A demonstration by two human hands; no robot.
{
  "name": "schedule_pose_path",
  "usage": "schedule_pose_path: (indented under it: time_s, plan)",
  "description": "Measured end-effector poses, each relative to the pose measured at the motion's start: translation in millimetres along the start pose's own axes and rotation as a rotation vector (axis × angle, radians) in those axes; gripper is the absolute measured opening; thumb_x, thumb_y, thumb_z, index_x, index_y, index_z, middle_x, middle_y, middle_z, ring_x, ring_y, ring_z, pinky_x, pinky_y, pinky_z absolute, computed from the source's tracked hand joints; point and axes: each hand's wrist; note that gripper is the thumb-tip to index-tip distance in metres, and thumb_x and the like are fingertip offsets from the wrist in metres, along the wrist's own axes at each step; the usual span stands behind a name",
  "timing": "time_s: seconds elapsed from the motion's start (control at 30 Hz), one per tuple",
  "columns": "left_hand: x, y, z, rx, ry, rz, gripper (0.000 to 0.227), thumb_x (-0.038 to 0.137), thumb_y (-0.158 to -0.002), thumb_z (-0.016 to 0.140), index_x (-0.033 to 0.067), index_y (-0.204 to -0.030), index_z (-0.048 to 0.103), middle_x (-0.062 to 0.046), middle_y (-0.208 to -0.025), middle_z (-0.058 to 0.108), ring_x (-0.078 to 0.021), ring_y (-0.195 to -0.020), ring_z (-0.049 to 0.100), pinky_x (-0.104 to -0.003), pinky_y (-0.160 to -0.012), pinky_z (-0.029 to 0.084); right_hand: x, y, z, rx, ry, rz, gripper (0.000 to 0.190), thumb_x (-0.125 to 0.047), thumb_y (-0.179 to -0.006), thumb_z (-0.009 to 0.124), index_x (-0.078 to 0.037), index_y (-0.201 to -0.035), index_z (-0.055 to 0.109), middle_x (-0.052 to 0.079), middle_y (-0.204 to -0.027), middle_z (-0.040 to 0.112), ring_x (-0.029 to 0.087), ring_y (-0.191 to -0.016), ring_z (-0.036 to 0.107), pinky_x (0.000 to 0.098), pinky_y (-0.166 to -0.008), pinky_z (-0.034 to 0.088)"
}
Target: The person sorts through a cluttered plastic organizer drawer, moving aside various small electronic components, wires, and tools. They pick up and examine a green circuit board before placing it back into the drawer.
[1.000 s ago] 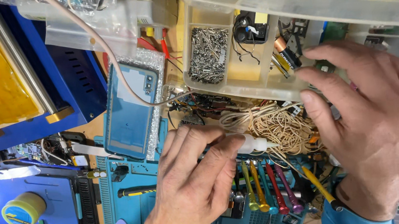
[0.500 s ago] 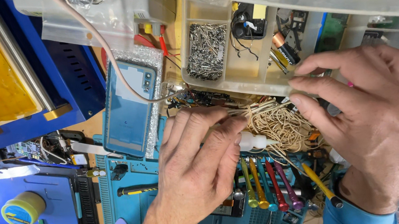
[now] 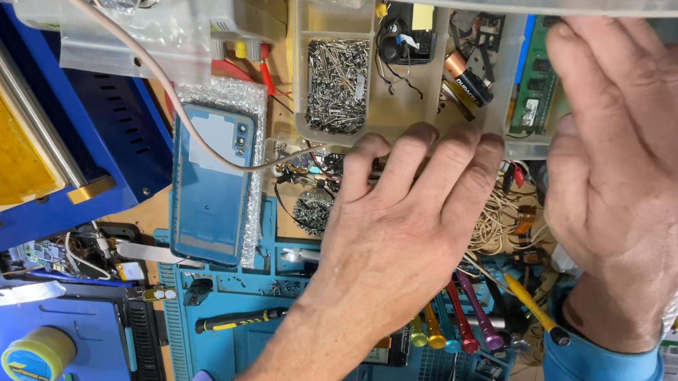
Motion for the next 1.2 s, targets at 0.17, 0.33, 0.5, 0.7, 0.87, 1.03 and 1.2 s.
schedule_pose_path:
  time_s: [0.17, 0.33, 0.5, 0.7, 0.87, 1.03, 1.2]
  plan:
    - [8.9, -0.4, 16.2, -0.013, -0.039, -0.112, 0.038, 0.014, -0.105, 0.077, 0.0096, -0.143, 0.073, -0.006, -0.139, 0.065, -0.0316, -0.12, 0.061, -0.054, -0.101, 0.047, -5.8, -0.6, -2.0, 0.0, -0.026, 0.015, 0.044, 0.032, -0.116, 0.051, 0.027, -0.15, 0.077, 0.038, -0.164, 0.07, 0.055, -0.152, 0.066, 0.0649, -0.132, 0.046]
    - [14.7, -2.7, 23.6, 0.033, -0.099, -0.172, 0.028, 0.008, -0.102, 0.081, 0.0123, -0.129, 0.076, -0.005, -0.113, 0.063, -0.0328, -0.117, 0.06, -0.054, -0.103, 0.048, -5.6, 4.7, -1.0, -0.004, -0.078, 0.07, 0.049, 0.028, -0.113, 0.05, 0.03, -0.154, 0.076, 0.041, -0.164, 0.068, 0.063, -0.148, 0.056, 0.0685, -0.135, 0.05]
    - [17.4, -4.8, 24.3, 0.088, -0.123, -0.206, 0.016, 0.016, -0.11, 0.081, 0.0149, -0.125, 0.076, 0.0, -0.11, 0.064, -0.0295, -0.112, 0.062, -0.052, -0.094, 0.041, 1.2, -0.1, 0.0, -0.073, -0.087, 0.005, 0.052, 0.017, -0.12, 0.043, 0.038, -0.159, 0.07, 0.049, -0.171, 0.061, 0.07, -0.164, 0.053, 0.0786, -0.144, 0.023]
    - [22.0, -5.7, 23.1, 0.096, -0.067, -0.237, 0.019, 0.014, -0.109, 0.076, 0.0092, -0.128, 0.079, -0.001, -0.108, 0.061, -0.0298, -0.108, 0.058, -0.051, -0.091, 0.04, 4.4, 2.4, 3.9, -0.079, -0.094, -0.007, 0.06, 0.026, -0.107, 0.044, 0.037, -0.164, 0.059, 0.053, -0.171, 0.054, 0.074, -0.164, 0.051, 0.0811, -0.142, 0.018]
    - [20.0, -8.1, 21.5, 0.104, -0.048, -0.232, 0.017, 0.013, -0.11, 0.076, 0.008, -0.126, 0.08, -0.001, -0.107, 0.061, -0.0287, -0.105, 0.057, -0.049, -0.091, 0.038, 1.9, 1.7, 4.5, -0.083, -0.101, 0.033, 0.063, 0.024, -0.103, 0.045, 0.039, -0.163, 0.061, 0.056, -0.171, 0.055, 0.077, -0.163, 0.052, 0.0825, -0.139, 0.014]
    - [16.5, -9.1, 23.4, 0.117, -0.031, -0.202, 0.014, 0.011, -0.113, 0.079, 0.0084, -0.127, 0.081, -0.001, -0.105, 0.061, -0.0281, -0.103, 0.056, -0.047, -0.091, 0.036, 7.1, 1.6, 4.3, -0.086, -0.118, 0.014, 0.066, 0.029, -0.099, 0.045, 0.039, -0.162, 0.06, 0.054, -0.172, 0.054, 0.073, -0.165, 0.048, 0.0889, -0.136, 0.009]
    - [10.1, 0.3, 22.0, 0.022, 0.0, -0.134, 0.031, 0.009, -0.114, 0.071, 0.0106, -0.144, 0.075, -0.003, -0.145, 0.074, -0.0295, -0.125, 0.066, -0.047, -0.099, 0.035, 14.1, 11.6, 6.9, -0.047, -0.235, 0.16, 0.044, 0.002, -0.128, 0.044, 0.015, -0.168, 0.058, 0.04, -0.175, 0.058, 0.062, -0.172, 0.052, 0.0784, -0.147, -0.001]
Point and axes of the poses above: each hand's wrist, its own y-axis away from the middle knuckle, its own z-axis out of the palm, x = y × z
